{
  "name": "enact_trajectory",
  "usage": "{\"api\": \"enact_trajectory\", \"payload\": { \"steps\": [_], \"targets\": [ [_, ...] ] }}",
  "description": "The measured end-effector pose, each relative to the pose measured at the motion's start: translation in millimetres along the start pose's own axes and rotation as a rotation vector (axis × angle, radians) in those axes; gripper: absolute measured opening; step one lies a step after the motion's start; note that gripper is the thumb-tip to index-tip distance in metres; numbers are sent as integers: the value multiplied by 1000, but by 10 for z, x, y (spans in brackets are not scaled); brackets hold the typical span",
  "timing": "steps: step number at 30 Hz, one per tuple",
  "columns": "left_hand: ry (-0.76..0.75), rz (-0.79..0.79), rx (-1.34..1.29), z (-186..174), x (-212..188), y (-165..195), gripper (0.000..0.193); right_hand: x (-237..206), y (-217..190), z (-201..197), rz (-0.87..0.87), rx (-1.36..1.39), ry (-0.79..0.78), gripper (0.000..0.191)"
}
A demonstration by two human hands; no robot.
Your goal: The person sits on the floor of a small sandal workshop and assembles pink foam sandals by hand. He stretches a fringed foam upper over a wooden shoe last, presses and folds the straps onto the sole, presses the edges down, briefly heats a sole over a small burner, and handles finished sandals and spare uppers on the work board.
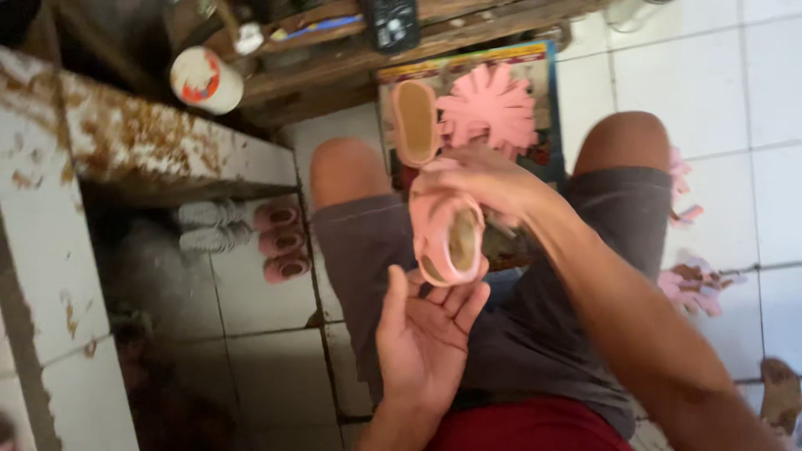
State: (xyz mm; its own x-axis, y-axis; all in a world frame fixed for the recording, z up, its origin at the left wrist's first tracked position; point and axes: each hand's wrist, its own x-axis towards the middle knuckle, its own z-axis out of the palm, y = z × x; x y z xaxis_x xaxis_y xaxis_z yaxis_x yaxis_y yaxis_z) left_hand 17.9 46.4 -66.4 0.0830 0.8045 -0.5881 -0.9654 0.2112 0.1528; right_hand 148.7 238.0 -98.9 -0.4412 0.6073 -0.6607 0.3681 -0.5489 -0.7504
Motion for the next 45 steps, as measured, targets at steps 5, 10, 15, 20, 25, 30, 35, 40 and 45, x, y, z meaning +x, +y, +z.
{"api": "enact_trajectory", "payload": {
  "steps": [5, 10, 15, 20, 25, 30, 35, 40, 45],
  "targets": [
    [-208, -32, -37, 423, -48, -33, 55, 110, -75, -21, 76, 361, -132, 23],
    [-228, -80, -91, 527, -11, -120, 55, 56, 17, -89, 112, 468, -205, 22],
    [-181, -107, -32, 445, 7, -161, 56, -19, 51, -198, 65, 395, -110, 23],
    [-102, -119, -28, 406, 37, -188, 58, -148, -5, -223, -91, 204, 3, 29],
    [-68, -148, -17, 235, 107, -214, 62, -274, -86, -171, -181, 41, 108, 39],
    [-114, -122, 8, 37, 176, -234, 56, -535, -284, -71, -271, -427, 232, 50],
    [-125, -120, 32, -110, 189, -243, 45, -884, -403, 152, -426, -578, 355, 47],
    [-40, -82, 294, -259, 266, 1, 52, -959, -392, 113, -510, -382, 254, 41],
    [-479, 732, 1059, -271, 303, 665, 24, -822, -187, 6, -709, 126, -175, 53]
  ]
}}
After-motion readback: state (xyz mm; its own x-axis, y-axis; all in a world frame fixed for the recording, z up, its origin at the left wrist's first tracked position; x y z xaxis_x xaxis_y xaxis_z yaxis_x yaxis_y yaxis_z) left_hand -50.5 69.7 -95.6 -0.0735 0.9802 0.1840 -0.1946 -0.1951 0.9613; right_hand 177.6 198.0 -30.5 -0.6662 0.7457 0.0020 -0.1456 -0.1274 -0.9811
